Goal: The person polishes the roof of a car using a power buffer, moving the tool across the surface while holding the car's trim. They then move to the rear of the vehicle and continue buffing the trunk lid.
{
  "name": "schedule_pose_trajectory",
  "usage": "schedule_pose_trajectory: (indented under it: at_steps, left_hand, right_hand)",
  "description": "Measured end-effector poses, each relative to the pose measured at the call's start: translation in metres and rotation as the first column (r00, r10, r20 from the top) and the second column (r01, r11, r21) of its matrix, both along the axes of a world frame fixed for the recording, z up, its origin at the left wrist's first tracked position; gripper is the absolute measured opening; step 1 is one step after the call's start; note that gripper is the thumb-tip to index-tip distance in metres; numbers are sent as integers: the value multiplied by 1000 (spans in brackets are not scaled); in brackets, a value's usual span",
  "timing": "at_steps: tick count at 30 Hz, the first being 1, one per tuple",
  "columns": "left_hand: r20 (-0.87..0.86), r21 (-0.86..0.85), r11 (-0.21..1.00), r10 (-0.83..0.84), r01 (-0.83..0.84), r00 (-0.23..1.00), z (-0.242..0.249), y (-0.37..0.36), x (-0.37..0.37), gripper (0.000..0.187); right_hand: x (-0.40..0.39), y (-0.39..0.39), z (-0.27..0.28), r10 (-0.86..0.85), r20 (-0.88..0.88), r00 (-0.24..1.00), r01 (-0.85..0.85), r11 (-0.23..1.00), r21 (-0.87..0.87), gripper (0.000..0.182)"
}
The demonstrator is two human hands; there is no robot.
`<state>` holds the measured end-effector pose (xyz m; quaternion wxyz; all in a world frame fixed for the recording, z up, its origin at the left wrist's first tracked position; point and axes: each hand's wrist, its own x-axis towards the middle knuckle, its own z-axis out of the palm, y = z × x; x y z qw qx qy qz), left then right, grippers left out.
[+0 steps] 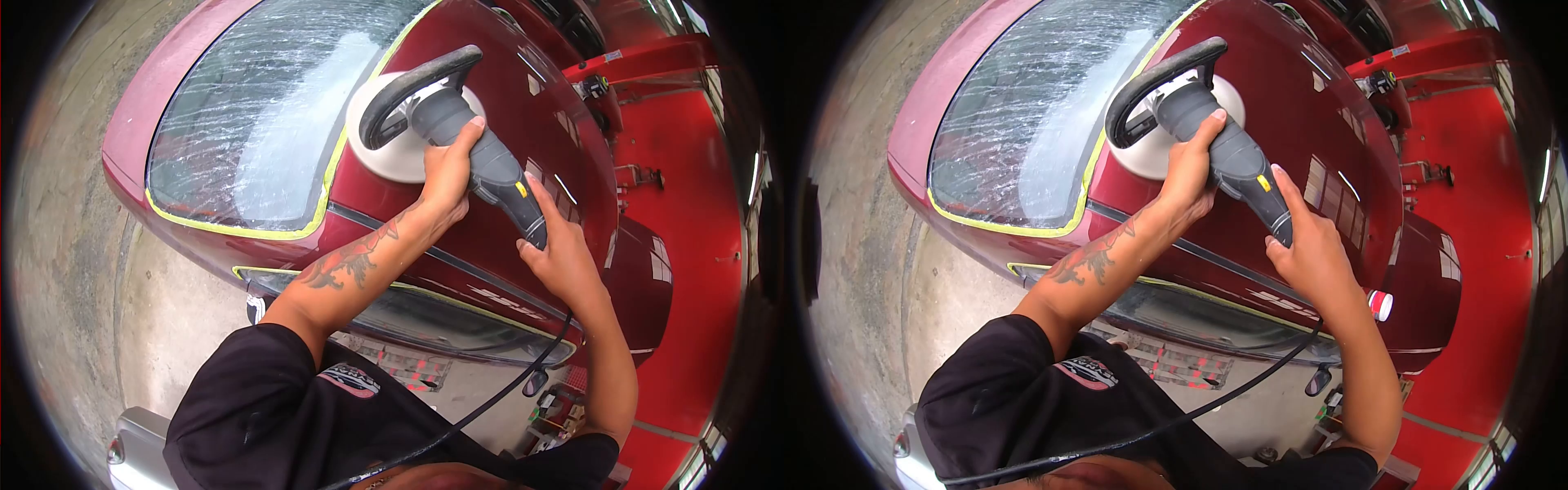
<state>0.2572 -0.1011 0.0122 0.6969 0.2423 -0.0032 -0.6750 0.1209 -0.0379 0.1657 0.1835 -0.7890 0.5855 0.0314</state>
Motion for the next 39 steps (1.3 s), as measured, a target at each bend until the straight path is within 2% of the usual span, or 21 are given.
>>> schedule_pose_trajectory:
  at_steps: [4,8,9,11,14,17,20,23,24,28,31,32,35,38,39]
  left_hand:
    - [-2,-20,999,32,-32,999,-2,50,-3,37]
    - [-10,6,1000,8,-8,1000,3,103,-4,41]
    - [-58,33,999,41,-39,997,9,115,-5,34]
    - [-55,58,997,44,-41,998,13,136,-10,36]
    - [-52,117,993,15,-8,999,22,157,-14,38]
    - [-56,106,994,-2,8,998,18,159,-18,40]
    - [-3,38,999,-27,27,1000,14,144,-15,48]
    - [-60,32,999,11,-9,998,10,115,-15,42]
    - [-61,29,999,20,-18,998,12,104,-13,43]
    - [-32,-40,999,8,-9,999,4,50,-11,41]
    - [-24,-34,999,-29,28,999,4,12,-8,38]
    - [-18,-30,1000,-1,0,1000,3,-1,-9,37]
    - [-6,-18,998,-56,56,998,5,-34,-1,37]
    - [6,-26,998,-55,55,998,6,-65,4,42]
    - [6,-22,998,-66,66,998,7,-76,6,43]
  right_hand:
    - [-7,36,3,32,-7,999,-32,999,34,94]
    - [-17,73,4,90,-44,995,-88,995,52,93]
    - [-20,81,5,109,-51,993,-107,993,49,93]
    - [-24,98,11,100,-69,993,-94,992,83,94]
    - [-30,116,16,94,-72,993,-85,990,112,94]
    - [-33,119,16,94,-44,995,-90,992,90,93]
    - [-31,109,12,107,-17,994,-106,993,51,94]
    - [-23,87,13,28,-47,998,-24,995,95,95]
    - [-27,78,8,55,18,998,-56,996,65,96]
    - [-19,39,5,49,57,997,-51,998,22,94]
    - [1,11,16,-87,20,996,85,993,87,92]
    - [1,1,12,-57,29,998,56,997,48,90]
    - [1,-30,7,-66,-13,998,66,998,24,90]
    - [-7,-63,-8,16,-8,1000,-16,998,-59,90]
    - [-4,-73,-7,-11,-30,1000,9,999,-45,90]
